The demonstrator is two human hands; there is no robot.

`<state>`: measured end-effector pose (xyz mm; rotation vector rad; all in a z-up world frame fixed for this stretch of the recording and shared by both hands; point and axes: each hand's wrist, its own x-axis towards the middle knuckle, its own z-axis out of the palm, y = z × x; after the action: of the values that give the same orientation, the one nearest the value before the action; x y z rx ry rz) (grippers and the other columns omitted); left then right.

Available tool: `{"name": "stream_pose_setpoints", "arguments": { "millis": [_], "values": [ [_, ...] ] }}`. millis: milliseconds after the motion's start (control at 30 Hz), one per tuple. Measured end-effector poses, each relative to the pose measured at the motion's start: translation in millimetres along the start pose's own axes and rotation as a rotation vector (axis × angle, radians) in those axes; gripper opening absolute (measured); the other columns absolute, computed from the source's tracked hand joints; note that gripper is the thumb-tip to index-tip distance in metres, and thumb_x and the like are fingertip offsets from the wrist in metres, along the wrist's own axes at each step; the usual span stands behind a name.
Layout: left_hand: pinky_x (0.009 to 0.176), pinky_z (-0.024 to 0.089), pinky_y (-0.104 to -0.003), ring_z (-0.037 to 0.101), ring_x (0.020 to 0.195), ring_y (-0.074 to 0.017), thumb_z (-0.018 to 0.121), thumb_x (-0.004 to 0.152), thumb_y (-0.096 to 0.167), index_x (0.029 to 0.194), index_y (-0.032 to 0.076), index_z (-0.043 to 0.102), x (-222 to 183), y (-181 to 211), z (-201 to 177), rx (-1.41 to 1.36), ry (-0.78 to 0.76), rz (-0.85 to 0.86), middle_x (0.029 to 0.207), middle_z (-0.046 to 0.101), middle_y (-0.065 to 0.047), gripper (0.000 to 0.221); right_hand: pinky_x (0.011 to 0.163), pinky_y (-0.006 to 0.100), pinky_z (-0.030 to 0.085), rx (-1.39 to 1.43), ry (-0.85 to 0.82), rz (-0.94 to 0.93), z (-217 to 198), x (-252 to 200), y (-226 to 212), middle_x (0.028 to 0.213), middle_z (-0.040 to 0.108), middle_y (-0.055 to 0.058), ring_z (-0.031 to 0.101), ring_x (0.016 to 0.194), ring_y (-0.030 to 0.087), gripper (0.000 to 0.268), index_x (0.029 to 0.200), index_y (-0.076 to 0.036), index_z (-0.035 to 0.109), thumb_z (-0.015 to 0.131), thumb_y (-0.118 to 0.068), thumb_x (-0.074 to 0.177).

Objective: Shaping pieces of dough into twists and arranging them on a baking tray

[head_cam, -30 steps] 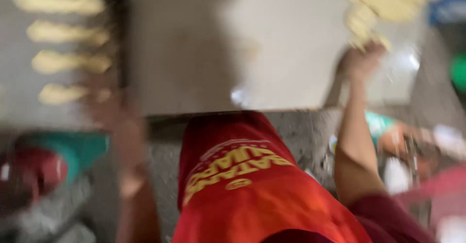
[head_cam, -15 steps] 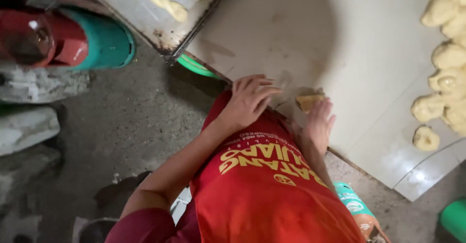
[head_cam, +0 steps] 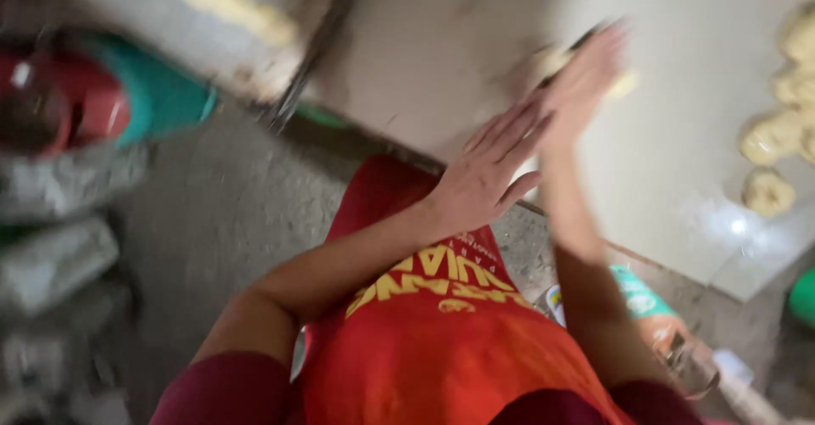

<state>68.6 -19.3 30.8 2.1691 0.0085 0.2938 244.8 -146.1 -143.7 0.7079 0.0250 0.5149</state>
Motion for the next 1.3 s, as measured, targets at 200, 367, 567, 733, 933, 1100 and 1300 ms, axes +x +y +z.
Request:
{"name": "stream_pose_setpoints", "arguments": {
  "millis": [200,367,567,733,933,1100,1300],
  "values": [
    [0.130,0.005,-0.036,0.004,0.156,-0.0205,0.042,0.112,0.042,0.159,0.007,0.013,21,-7,73,0.466,-0.430,-0.049,0.166,0.005,-0.009,0.066,0.126,0.047,0.019,0.937,0.014,-0.231,48,-86,53,0.160,0.030,0.021,0.024,0.150,0.033,0.065,0.160,0.001,0.023,0.037,-0.047,0.117],
    [0.112,0.037,-0.042,0.042,0.138,-0.0300,0.039,0.109,0.034,0.150,-0.005,0.028,103,-53,120,1.003,-0.277,0.010,0.154,0.029,-0.021,0.058,0.126,0.047,0.014,2.860,-0.254,-0.353,58,-66,55,0.162,0.020,0.020,0.019,0.151,0.035,0.070,0.156,-0.004,0.015,0.043,-0.041,0.104],
    [0.116,0.025,-0.043,0.037,0.140,-0.0211,0.024,0.107,0.045,0.150,0.017,0.031,165,-83,126,0.674,-0.129,-0.019,0.153,0.044,0.000,0.051,0.125,0.047,0.009,2.347,-0.184,-0.553,73,-14,67,0.161,0.011,0.023,0.010,0.151,0.034,0.090,0.154,0.003,0.011,0.054,-0.054,0.099],
    [0.123,0.012,-0.046,0.011,0.150,-0.0282,0.033,0.112,0.044,0.159,0.010,0.019,73,-34,86,0.678,-0.430,-0.096,0.162,0.012,-0.014,0.059,0.111,0.069,0.024,2.352,-0.073,-0.266,83,-99,62,0.156,0.024,0.029,0.022,0.146,0.043,0.081,0.151,0.004,0.031,0.047,-0.055,0.098],
    [0.114,0.015,-0.056,0.029,0.138,-0.0348,0.032,0.108,0.025,0.146,0.001,0.043,119,-89,100,0.744,-0.155,-0.026,0.144,0.040,-0.021,0.046,0.101,0.078,0.012,2.491,0.027,-0.214,109,-16,-1,0.149,0.036,0.033,0.029,0.136,0.054,0.076,0.148,0.005,0.041,0.046,-0.056,0.102],
    [0.112,0.031,-0.052,0.036,0.137,-0.0376,0.065,0.124,0.032,0.153,0.009,0.032,104,-73,75,0.965,-0.072,0.178,0.151,0.040,-0.016,0.049,0.101,0.064,0.022,2.716,0.143,0.043,127,-26,-29,0.133,0.054,0.024,0.044,0.121,0.049,0.047,0.131,-0.004,0.053,0.048,-0.044,0.107],
    [0.120,0.010,-0.052,0.012,0.148,-0.0344,0.029,0.114,0.036,0.158,0.012,0.036,23,-45,83,0.732,-0.162,-0.181,0.159,0.019,-0.020,0.051,0.120,0.066,0.005,2.689,-0.239,-0.421,167,-146,2,0.166,0.001,0.007,-0.006,0.150,0.042,0.072,0.161,-0.013,0.018,0.057,-0.024,0.102]
  ]
}}
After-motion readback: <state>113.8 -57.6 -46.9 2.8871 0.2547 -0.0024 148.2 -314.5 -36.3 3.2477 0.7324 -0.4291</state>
